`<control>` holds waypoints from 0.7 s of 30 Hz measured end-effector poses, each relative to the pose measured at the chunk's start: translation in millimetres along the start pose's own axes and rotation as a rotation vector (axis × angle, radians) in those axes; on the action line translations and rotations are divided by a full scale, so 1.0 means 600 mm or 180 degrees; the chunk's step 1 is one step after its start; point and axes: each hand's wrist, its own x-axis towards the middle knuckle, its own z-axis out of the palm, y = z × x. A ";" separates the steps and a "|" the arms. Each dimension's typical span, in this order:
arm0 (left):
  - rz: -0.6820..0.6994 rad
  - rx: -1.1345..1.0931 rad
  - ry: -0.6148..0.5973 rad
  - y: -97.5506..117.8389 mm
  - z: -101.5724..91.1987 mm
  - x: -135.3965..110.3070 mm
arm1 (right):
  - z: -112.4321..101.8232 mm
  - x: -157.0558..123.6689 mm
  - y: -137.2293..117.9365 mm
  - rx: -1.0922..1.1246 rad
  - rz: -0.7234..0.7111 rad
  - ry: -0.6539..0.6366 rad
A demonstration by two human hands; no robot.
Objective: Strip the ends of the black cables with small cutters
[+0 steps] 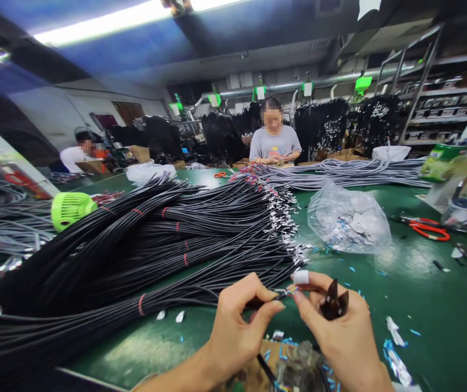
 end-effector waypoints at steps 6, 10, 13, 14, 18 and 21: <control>0.0334 0.0102 0.0102 -0.001 0.003 0.004 | -0.002 0.001 0.008 0.0080 0.0079 -0.0034; 0.0360 0.0135 0.0059 -0.002 0.002 0.003 | -0.004 0.005 0.011 0.0284 0.0039 -0.0268; 0.0363 0.0155 -0.0043 -0.005 0.005 0.000 | -0.001 0.005 0.017 0.0429 0.0218 -0.0386; 0.0370 0.0157 -0.0063 -0.006 0.006 -0.002 | 0.000 0.005 0.019 0.0477 0.0302 -0.0424; 0.0384 0.0134 -0.0046 -0.006 0.007 -0.003 | 0.001 0.008 0.023 0.0674 0.0470 -0.0613; 0.0344 -0.0009 -0.0134 -0.006 0.001 0.001 | -0.004 0.016 0.017 0.1000 0.0779 -0.0641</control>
